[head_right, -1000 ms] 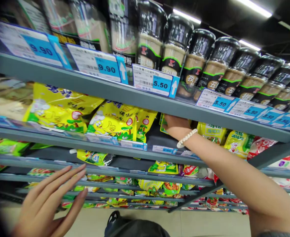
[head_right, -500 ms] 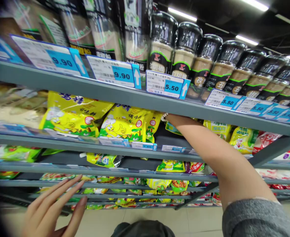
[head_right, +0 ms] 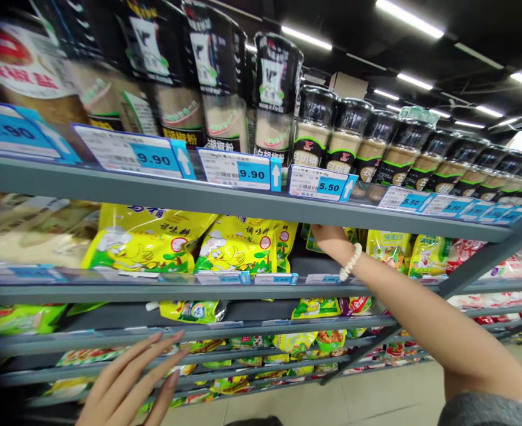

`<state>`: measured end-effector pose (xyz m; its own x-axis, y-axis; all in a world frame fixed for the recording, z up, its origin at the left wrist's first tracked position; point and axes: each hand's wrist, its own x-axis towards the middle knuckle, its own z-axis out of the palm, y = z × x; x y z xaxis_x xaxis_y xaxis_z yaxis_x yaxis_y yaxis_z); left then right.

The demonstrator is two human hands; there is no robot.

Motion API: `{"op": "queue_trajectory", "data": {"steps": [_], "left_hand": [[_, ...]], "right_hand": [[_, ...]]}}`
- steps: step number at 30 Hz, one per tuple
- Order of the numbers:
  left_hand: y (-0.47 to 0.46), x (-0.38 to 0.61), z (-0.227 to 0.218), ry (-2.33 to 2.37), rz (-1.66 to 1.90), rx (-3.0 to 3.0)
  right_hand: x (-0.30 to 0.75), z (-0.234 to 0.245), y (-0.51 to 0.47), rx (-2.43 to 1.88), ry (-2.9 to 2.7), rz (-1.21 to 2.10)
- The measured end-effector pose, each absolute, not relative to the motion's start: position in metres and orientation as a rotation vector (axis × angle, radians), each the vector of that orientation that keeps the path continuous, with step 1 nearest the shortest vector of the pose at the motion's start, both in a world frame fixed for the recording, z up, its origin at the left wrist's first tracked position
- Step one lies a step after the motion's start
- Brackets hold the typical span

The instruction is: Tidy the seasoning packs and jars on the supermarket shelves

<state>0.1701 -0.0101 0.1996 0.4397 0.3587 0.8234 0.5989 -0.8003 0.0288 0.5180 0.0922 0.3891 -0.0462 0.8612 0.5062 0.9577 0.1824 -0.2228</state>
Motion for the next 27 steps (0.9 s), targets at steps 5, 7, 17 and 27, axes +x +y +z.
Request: {"op": "queue_trajectory", "data": {"steps": [5, 7, 17, 27], "left_hand": [[-0.008, 0.203, 0.222, -0.655, -1.3, -2.541], [-0.002, 0.219, 0.243, -0.638, -1.365, -2.534], [0.073, 0.304, 0.367, -1.665, -1.635, -2.466], [0.032, 0.292, 0.322, -1.747, -2.753, -2.227]], "right_hand": [[0.537, 0.374, 0.045, -1.415, -2.175, -0.142], [0.539, 0.373, 0.035, -1.361, -2.275, -0.052], [0.53, 0.368, 0.045, -1.154, -1.422, 0.697], [0.577, 0.38, 0.039, -1.395, -1.702, 0.424]]}}
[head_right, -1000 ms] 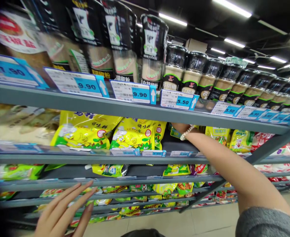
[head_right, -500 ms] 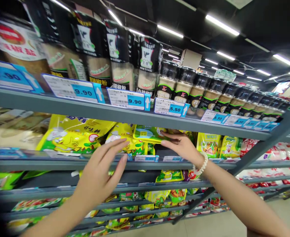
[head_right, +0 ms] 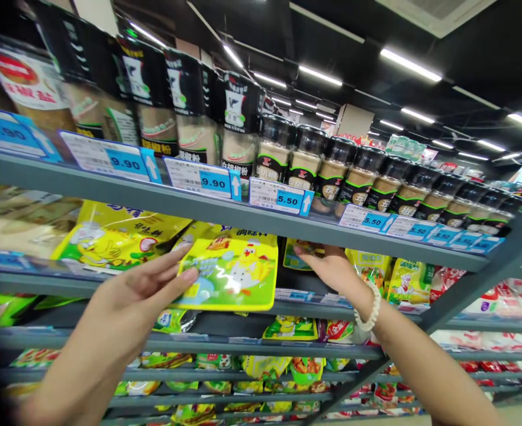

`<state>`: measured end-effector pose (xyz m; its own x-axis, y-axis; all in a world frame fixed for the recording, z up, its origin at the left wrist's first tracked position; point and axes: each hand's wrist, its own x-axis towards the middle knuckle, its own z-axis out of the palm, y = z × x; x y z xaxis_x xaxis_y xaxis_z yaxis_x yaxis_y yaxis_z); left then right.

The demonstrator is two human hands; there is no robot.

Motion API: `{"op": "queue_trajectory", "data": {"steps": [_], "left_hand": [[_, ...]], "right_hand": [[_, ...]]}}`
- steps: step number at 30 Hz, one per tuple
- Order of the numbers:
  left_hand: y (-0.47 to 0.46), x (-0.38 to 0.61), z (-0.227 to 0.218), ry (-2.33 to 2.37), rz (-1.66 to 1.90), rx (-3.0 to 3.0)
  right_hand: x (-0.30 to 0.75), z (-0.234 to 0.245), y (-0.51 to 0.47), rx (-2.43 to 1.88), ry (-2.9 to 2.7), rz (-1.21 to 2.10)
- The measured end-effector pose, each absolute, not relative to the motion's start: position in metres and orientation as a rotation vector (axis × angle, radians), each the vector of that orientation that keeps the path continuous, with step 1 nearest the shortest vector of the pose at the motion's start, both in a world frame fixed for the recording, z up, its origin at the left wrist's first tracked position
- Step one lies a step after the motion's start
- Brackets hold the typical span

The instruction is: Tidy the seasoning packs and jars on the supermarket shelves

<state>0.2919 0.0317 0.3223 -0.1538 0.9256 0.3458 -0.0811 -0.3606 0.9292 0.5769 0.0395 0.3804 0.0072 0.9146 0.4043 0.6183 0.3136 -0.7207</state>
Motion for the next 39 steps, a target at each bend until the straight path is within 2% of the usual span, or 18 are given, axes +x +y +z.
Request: {"op": "queue_trajectory", "data": {"steps": [4, 7, 10, 13, 16, 19, 22, 25, 27, 30, 33, 36, 39], "left_hand": [[0.016, 0.325, 0.307, 0.895, 1.682, 1.432], [0.024, 0.358, 0.315, 0.921, 1.685, 1.677], [0.034, 0.381, 0.331, 1.084, 1.583, 1.903], [0.037, 0.396, 0.347, 1.457, 1.336, 2.19], [0.039, 0.404, 0.356, 1.738, 1.087, 2.453], [0.046, 0.407, 0.359, 1.756, 1.042, 2.552], [0.052, 0.409, 0.359, 1.72, 1.013, 2.562], [0.045, 0.408, 0.355, 1.67, 0.996, 2.556], [0.031, 0.399, 0.346, 1.585, 1.153, 2.492], [0.01, 0.362, 0.327, 1.283, 1.73, 2.288], [0.008, 0.3, 0.312, 1.491, 2.117, 1.885], [0.027, 0.233, 0.308, 1.941, 2.208, 1.411], [0.056, 0.186, 0.307, 1.993, 2.181, 1.476]], "right_hand": [[0.586, 0.382, 0.033, -1.227, -1.501, 0.832], [0.582, 0.38, 0.019, -1.15, -1.568, 0.882], [0.586, 0.374, 0.017, -1.111, -1.572, 0.63], [0.597, 0.373, 0.028, -1.244, -1.584, 0.338], [0.601, 0.38, 0.026, -1.72, -1.774, -0.145], [0.588, 0.388, 0.004, -2.206, -1.872, -0.599], [0.568, 0.389, -0.013, -2.2, -2.005, -0.672], [0.559, 0.386, -0.012, -1.993, -2.267, -0.525], [0.563, 0.383, -0.008, -1.927, -2.322, -0.467], [0.574, 0.375, -0.011, -1.614, -2.343, -0.624], [0.573, 0.351, -0.027, -1.202, -2.223, -0.881], [0.544, 0.315, -0.042, -0.997, -1.963, -0.86], [0.494, 0.285, -0.042, -0.986, -1.753, -0.652]]}}
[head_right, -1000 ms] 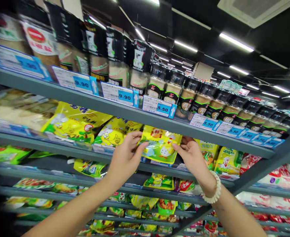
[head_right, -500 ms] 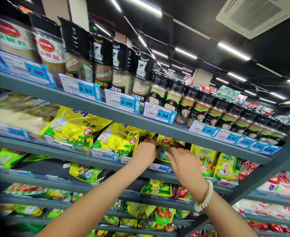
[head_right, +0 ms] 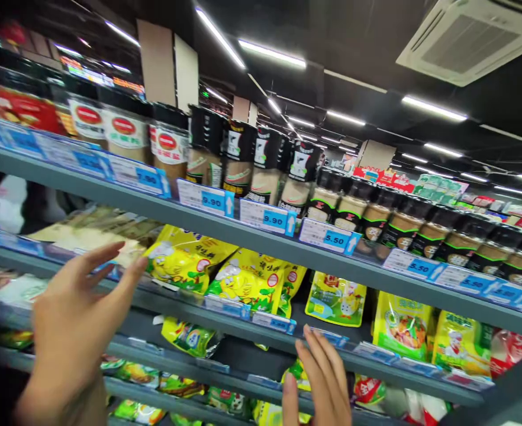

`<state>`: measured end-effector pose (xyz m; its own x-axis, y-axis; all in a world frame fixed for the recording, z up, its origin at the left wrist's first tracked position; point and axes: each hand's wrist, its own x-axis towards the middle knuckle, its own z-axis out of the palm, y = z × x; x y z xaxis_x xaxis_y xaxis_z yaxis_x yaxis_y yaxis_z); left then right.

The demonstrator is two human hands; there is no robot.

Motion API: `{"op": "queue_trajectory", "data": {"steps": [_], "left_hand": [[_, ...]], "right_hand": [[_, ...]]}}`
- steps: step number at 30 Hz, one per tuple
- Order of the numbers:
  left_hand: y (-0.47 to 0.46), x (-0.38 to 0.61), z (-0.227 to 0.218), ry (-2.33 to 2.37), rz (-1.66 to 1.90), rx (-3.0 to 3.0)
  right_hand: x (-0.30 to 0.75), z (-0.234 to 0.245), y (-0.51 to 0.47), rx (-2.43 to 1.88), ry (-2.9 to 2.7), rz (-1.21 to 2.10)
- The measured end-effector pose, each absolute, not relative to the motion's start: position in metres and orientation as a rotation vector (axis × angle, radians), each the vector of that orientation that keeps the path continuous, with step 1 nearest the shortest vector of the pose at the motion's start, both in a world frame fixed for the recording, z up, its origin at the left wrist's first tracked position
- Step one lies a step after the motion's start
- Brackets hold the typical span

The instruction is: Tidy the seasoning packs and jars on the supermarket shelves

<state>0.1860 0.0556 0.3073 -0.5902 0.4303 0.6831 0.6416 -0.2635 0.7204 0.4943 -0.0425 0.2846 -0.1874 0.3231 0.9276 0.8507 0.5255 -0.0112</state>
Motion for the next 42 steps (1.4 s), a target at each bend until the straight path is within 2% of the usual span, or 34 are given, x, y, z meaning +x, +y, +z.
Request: {"op": "queue_trajectory", "data": {"steps": [5, 12, 20, 24, 28, 30, 34, 36, 38, 40, 42], "left_hand": [[0.093, 0.166, 0.31, -1.524, -1.774, -1.716], [0.092, 0.155, 0.332, -1.914, -1.289, -1.911], [0.086, 0.158, 0.332, -2.006, -1.092, -2.073], [0.088, 0.143, 0.327, -1.747, -1.222, -2.252], [0.107, 0.075, 0.32, -1.281, -1.721, -2.029], [0.122, 0.033, 0.32, -1.39, -1.743, -1.831], [0.149, -0.027, 0.328, -1.997, -1.262, -1.827], [0.156, -0.038, 0.337, -2.182, -1.058, -1.873], [0.16, -0.039, 0.345, -2.303, -0.941, -1.911], [0.163, -0.038, 0.353, -2.378, -0.89, -1.977], [0.166, -0.038, 0.358, -2.399, -0.903, -2.079]], "right_hand": [[0.407, 0.289, -0.006, -1.07, -1.671, -0.744], [0.329, 0.316, 0.057, -1.477, -1.62, -0.873], [0.361, 0.321, 0.066, -1.822, -1.597, -0.548], [0.364, 0.321, 0.059, -1.777, -1.665, -0.46], [0.306, 0.317, 0.033, -1.549, -1.397, -0.752], [0.26, 0.314, 0.021, -1.357, -1.279, -0.785], [0.175, 0.314, 0.03, -1.139, -1.623, -0.64], [0.145, 0.322, 0.052, -1.305, -1.701, -0.594], [0.125, 0.335, 0.074, -1.673, -1.709, -0.506], [0.113, 0.35, 0.091, -2.014, -1.72, -0.333], [0.106, 0.361, 0.1, -2.142, -1.74, -0.218]]}}
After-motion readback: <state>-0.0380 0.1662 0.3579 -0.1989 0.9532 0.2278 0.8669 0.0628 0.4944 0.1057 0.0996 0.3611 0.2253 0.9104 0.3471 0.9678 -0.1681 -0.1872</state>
